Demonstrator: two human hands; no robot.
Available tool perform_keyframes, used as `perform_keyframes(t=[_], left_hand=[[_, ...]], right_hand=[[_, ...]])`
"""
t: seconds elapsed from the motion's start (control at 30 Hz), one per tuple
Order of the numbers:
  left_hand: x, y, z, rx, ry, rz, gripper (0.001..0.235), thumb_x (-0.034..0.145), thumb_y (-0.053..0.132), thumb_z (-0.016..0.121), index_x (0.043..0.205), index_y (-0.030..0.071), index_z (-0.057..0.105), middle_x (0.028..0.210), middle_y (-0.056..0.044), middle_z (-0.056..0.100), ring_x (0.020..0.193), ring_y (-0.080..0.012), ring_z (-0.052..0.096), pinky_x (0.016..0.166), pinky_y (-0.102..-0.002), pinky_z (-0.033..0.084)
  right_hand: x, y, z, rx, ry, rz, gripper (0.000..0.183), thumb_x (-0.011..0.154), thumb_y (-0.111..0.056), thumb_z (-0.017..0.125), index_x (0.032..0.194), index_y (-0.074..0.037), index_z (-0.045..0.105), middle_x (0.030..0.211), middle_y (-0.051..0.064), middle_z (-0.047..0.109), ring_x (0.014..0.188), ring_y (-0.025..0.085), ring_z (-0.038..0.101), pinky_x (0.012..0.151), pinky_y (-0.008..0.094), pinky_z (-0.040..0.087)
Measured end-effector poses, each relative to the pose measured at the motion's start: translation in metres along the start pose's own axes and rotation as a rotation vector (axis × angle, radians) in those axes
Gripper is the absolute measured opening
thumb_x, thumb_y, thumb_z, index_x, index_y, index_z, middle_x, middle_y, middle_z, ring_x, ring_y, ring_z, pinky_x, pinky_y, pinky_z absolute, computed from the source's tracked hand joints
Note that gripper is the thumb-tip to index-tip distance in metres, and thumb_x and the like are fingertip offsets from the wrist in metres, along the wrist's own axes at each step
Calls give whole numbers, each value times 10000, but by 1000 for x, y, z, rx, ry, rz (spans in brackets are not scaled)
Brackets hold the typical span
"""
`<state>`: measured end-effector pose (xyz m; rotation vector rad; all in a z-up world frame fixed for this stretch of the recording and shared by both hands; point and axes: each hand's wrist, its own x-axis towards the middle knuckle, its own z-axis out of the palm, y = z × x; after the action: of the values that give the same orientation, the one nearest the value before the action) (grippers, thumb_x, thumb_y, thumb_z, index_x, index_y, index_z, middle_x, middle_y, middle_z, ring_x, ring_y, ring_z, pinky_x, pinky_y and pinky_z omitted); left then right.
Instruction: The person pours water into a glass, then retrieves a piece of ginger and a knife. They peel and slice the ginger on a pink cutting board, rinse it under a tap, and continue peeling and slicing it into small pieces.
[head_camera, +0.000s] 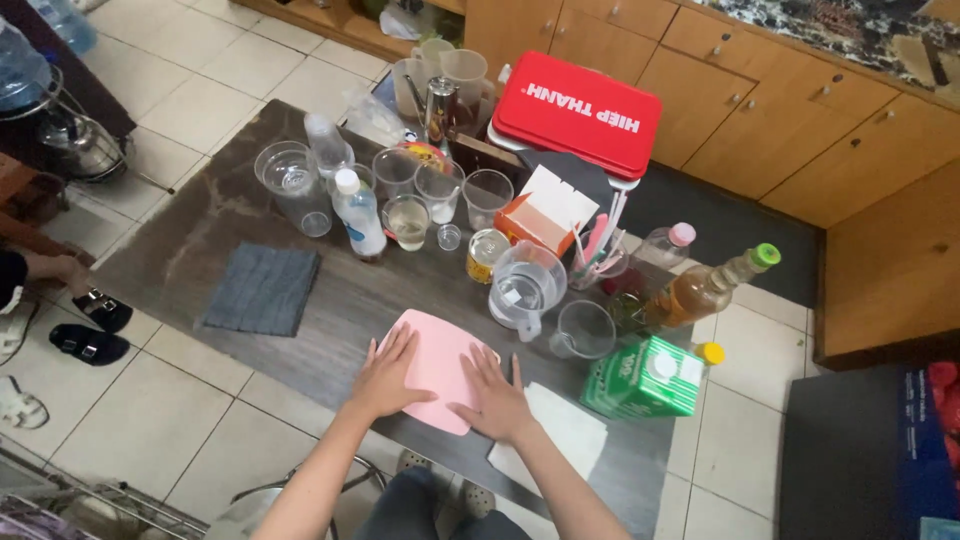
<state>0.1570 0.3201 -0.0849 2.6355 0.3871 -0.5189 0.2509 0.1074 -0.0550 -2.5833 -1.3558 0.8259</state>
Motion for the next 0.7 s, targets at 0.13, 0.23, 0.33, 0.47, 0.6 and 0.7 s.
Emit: perform_keyframes(t=[0.13,0.23,0.33,0.47,0.6,0.7], left_hand=[[10,-13,-13,-29,-8,9,1171,776,720,736,1636,129,204,1728,-124,120,1603,-276,85,1280,-598,112],[13,-15,-22,-54,-3,20,1195,761,721,754,1636,123,201,1727,-133,125,1602,-282,90,1283,-588,125],[11,-8,-29,-6,-41,-19,1190,770,702,753,1640,133,175,1732,-114,105,1605,-266,78,1289,-566,121],[20,-3,-25,8,-81,-71,1214,757,637,808,1634,95,168,1726,-144,103,1599,-290,96,1289,-520,161],[49,-4,6,20,-110,-136,1322,682,540,911,1620,16,141,1710,-219,62,1586,-362,86,1297,-483,204],[43,26,-23,20,-164,-219,1320,657,391,960,1602,-40,146,1692,-270,67,1573,-419,101,1214,-537,353]], right_hand=[[20,-8,-6,9,-52,57,841,979,-676,314,1635,-190,111,1724,87,29,1589,261,-9,1232,651,-37],[27,-11,-10,39,-59,79,852,973,-691,312,1640,-207,96,1728,68,12,1590,253,-28,1228,654,-49],[29,-13,-10,40,-75,97,868,953,-715,317,1641,-245,75,1729,31,-21,1588,233,-43,1221,668,-53],[29,-19,-14,80,-87,131,860,951,-713,313,1643,-265,69,1732,8,-38,1587,220,-58,1219,658,-69],[31,-13,-12,87,-90,119,887,939,-729,356,1642,-251,103,1730,29,-17,1587,217,-50,1226,650,-58],[36,-12,-9,43,-84,114,935,915,-730,445,1638,-221,142,1727,61,29,1588,241,2,1255,604,-24]])
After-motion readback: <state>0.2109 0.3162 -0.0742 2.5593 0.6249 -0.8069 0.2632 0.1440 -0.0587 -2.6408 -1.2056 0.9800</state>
